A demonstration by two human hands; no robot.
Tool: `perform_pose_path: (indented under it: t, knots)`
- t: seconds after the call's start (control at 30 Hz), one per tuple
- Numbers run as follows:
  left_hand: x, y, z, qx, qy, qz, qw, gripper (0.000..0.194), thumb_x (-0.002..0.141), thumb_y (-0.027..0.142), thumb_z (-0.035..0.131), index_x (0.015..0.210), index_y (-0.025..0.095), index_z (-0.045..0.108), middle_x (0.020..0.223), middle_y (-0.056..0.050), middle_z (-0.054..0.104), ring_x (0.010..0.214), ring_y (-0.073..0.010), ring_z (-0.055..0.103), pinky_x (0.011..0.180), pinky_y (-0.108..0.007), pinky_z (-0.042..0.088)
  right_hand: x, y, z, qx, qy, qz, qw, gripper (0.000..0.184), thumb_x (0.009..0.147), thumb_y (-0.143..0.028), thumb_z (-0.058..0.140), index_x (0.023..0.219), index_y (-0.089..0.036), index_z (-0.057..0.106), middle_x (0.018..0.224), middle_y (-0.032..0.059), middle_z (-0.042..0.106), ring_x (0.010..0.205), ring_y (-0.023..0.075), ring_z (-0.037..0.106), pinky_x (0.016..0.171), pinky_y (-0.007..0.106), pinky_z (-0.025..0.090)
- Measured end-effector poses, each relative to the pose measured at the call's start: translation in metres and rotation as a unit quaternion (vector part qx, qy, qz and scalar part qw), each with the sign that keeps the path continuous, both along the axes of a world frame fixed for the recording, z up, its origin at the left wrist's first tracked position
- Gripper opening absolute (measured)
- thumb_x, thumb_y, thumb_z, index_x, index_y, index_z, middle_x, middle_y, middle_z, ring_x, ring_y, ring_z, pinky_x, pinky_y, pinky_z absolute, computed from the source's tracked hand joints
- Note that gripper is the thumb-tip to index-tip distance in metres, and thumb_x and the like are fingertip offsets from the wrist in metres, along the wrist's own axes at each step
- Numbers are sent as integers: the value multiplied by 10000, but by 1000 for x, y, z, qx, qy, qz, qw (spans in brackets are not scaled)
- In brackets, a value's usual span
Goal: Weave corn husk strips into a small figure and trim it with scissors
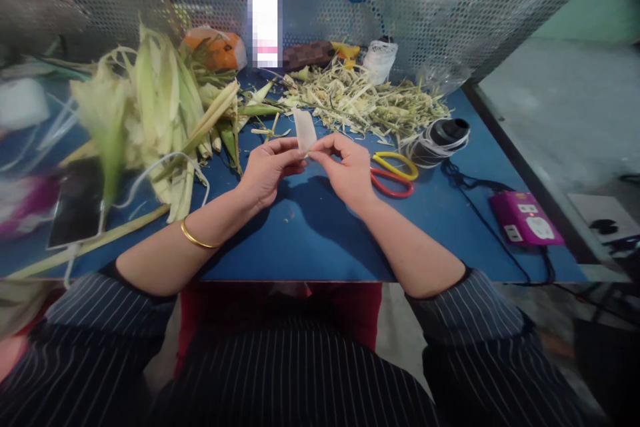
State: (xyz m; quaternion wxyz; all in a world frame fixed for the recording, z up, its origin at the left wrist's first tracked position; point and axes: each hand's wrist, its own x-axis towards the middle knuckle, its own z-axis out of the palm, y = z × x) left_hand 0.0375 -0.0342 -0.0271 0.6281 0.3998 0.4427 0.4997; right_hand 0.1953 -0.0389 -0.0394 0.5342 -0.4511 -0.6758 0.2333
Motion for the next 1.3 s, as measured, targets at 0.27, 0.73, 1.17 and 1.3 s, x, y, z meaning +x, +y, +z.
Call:
perform_pose_path:
  t: [0.27,0.73,1.17,1.3]
  knots:
    - [1,-4,-1,55,31,9,998,184,645,290,834,731,164,730,727,-28,735,626,-123,671,720,-295,567,2,0,1,-21,-12,-10,1000,71,825,-188,647,758,-205,629,719,-32,641,668,123,533,693,298,438]
    - [2,-5,-1,47,44,21,998,204,664,307,837,712,156,708,666,-15,702,591,-105,650,625,-236,544,1,-1,-2,6,-14,15,1000,44,871,-209,624,829,-220,618,782,-29,637,722,124,555,728,296,454]
    - [1,-3,0,17,-2,14,1000,216,657,249,821,757,155,654,687,12,671,623,-104,660,616,-225,533,0,1,-5,63,-24,10,998,82,856,-175,646,783,-210,632,790,-21,655,741,129,586,738,297,476]
    - [1,-2,-1,34,2,6,999,184,659,221,801,773,150,675,722,8,683,630,-97,660,660,-234,539,-1,-1,-2,30,-1,4,1000,85,832,-172,661,759,-204,632,755,-25,648,691,121,566,698,292,464]
